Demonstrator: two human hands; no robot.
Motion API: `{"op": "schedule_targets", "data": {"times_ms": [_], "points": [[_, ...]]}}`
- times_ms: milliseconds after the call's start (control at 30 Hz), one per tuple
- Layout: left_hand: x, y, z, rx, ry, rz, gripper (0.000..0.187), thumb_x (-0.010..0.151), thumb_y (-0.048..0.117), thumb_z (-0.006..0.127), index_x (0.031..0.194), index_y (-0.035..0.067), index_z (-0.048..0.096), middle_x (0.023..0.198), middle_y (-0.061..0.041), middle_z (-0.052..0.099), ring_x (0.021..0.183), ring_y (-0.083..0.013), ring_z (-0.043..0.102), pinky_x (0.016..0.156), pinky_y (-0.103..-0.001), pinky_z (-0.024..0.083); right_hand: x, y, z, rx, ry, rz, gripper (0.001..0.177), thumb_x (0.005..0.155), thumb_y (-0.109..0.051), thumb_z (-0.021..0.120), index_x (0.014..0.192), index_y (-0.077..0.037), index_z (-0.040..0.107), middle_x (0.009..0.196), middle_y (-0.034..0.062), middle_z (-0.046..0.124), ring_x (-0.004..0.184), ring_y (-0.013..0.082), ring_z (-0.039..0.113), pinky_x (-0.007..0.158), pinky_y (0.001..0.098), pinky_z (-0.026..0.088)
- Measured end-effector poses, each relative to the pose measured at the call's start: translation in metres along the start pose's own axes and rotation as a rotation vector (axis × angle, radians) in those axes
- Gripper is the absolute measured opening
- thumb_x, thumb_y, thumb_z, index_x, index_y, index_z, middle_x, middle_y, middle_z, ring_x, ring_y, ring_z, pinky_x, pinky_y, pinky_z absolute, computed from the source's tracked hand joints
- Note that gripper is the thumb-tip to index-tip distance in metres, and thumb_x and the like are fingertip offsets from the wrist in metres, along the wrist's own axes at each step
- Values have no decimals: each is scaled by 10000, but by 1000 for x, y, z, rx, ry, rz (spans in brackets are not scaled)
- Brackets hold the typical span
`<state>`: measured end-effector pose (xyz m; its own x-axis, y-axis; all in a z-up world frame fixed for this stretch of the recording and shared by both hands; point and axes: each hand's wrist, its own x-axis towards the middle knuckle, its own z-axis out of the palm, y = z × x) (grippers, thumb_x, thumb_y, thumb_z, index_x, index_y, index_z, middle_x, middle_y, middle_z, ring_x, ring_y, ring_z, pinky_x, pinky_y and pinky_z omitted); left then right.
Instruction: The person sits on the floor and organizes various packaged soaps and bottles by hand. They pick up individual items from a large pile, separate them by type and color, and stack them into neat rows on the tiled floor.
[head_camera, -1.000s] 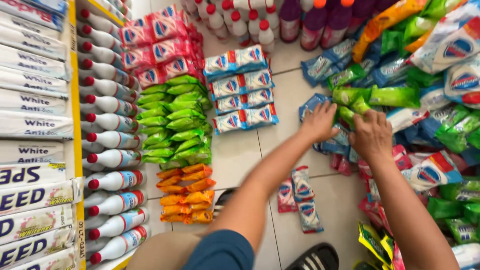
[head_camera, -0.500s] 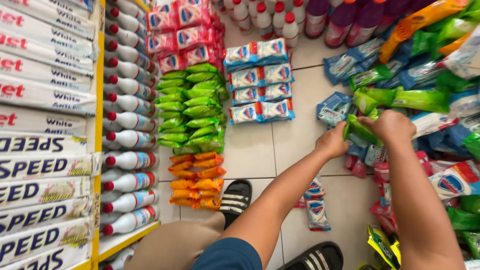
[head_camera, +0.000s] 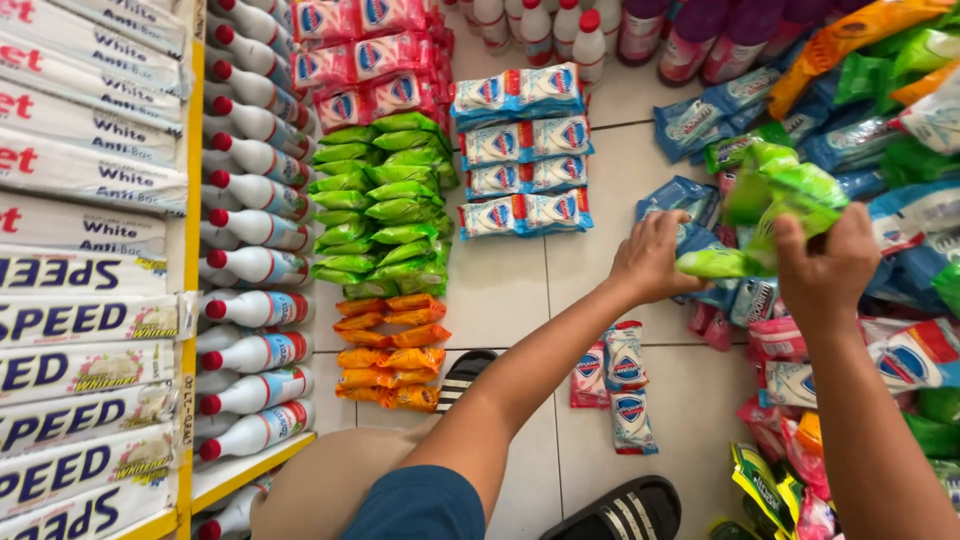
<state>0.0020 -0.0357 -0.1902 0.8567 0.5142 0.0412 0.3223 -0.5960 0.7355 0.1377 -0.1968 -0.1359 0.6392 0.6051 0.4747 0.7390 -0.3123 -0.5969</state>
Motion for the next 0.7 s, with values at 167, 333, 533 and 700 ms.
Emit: {"op": "schedule_targets", "data": {"times_ms": [167, 333, 533, 700], "points": [[-1, 51, -22, -191, -30, 307, 780, 648, 463, 865, 1270, 66, 610, 1153, -163, 714, 1086, -373, 697, 914, -453, 549, 6, -18, -10, 689, 245, 204, 273, 1226, -245, 652, 1191, 26, 641, 1067, 36, 633, 858, 109, 536, 783, 286, 454], [-13, 65, -28, -680, 13, 297, 495, 868, 225, 826, 1281, 71, 602, 1153, -89, 701, 1076, -238, 700, 954, -347, 562, 23, -96, -50, 1171, 288, 432, 207, 1141, -246, 636, 1141, -38, 641, 988, 27, 675, 783, 115, 616, 692, 272, 512], [-29, 91, -59, -933, 135, 336, 728, 880, 163, 860, 1435, 97, 394, 1228, -33, 586, 1112, -116, 627, 992, -288, 541, 14, -115, -51, 1337, 174, 685, 208, 1046, -232, 621, 1043, -31, 674, 910, 54, 688, 713, 157, 627, 637, 306, 528], [-37, 125, -114, -734, 214, 441, 876, 800, 236, 913, 1488, 60, 400, 1277, -48, 533, 1170, -141, 587, 1028, -293, 518, -12, -89, -23, 1421, 129, 743, 241, 1087, -238, 649, 972, -27, 660, 857, 36, 642, 717, 127, 575, 648, 279, 479]]}}
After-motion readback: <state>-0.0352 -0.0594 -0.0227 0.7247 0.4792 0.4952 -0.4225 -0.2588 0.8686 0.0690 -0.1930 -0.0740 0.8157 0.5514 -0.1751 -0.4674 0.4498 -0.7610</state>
